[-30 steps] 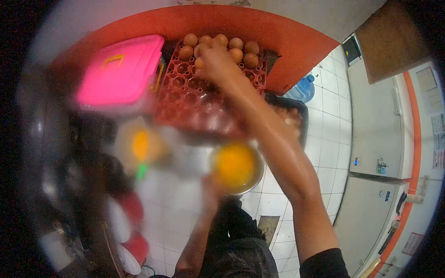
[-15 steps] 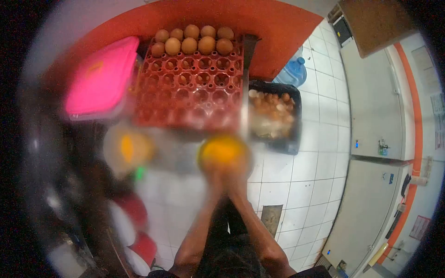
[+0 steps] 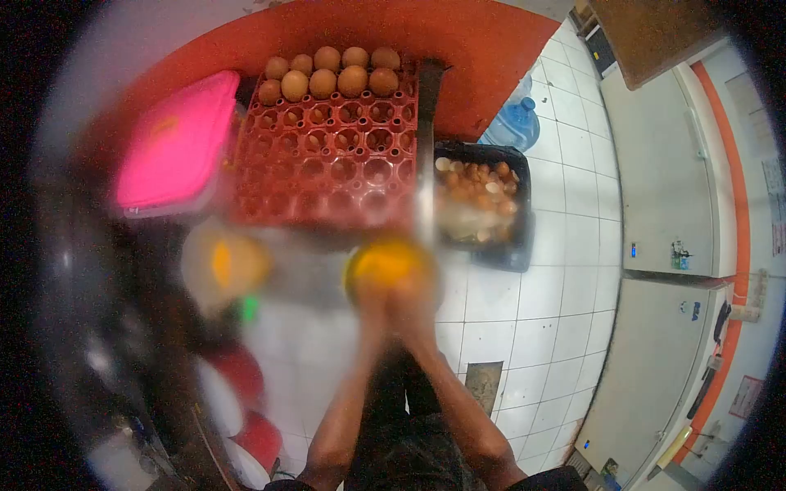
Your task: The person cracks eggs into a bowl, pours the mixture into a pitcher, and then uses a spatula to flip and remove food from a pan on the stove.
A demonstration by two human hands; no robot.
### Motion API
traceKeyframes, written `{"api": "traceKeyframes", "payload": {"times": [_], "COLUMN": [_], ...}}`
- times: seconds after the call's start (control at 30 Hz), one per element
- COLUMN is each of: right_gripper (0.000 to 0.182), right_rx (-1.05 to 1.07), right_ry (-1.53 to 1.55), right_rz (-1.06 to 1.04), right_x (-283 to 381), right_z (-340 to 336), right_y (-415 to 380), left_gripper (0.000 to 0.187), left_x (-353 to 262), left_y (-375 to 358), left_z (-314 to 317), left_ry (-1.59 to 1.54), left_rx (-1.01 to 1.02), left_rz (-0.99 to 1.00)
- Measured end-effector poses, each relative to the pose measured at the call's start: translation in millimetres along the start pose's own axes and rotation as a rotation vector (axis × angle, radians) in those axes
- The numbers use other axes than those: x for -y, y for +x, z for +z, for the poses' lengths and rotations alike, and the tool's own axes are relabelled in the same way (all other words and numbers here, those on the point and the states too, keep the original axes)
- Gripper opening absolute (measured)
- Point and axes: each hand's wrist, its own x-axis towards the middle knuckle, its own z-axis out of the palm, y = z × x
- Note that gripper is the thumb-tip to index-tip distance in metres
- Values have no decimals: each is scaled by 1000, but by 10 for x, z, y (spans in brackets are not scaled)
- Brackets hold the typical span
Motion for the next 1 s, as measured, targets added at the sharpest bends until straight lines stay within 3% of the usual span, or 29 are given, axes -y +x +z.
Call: {"api": "traceKeyframes", "payload": {"times": [0.13, 0.2, 0.27, 0.43, 0.5, 0.57, 0.6, 0.8, 0.9, 0.97, 1.0], "right_gripper": [41, 37, 31, 33, 35, 42, 42, 46, 46, 45, 45], "right_rx": [63, 143, 225, 377, 456, 506, 506, 536, 488, 438, 428], "right_ry": [-86, -104, -74, -146, -95, -95, -97, -231, -152, -16, -15], "right_rz": [-4, 2, 52, 3, 6, 7, 6, 37, -23, 172, 173], "right_x": [-373, -397, -272, -609, -608, -609, -585, -423, -632, -536, -470], "right_z": [-136, -271, -304, -374, -396, -417, -427, -377, -311, -320, -334], "right_y": [71, 121, 117, 178, 183, 177, 181, 209, 227, 192, 198], "left_gripper": [22, 26, 31, 42, 38, 38, 38, 42, 43, 43, 42], "left_x": [116, -189, -273, -336, -459, -357, -343, -256, -598, -577, -564], "left_y": [83, 13, -10, -44, -82, -51, -44, 1, -100, -92, -80], "left_z": [-197, -273, -361, -370, -370, -395, -395, -432, -355, -330, -313], "left_ry": [100, -10, 94, 290, 206, 276, 350, 751, 668, 702, 732], "left_rx": [-85, 77, 143, 190, 143, 135, 126, 150, 116, 107, 79], "left_rz": [138, 49, 69, 148, -54, 39, 130, 259, 246, 278, 312]}}
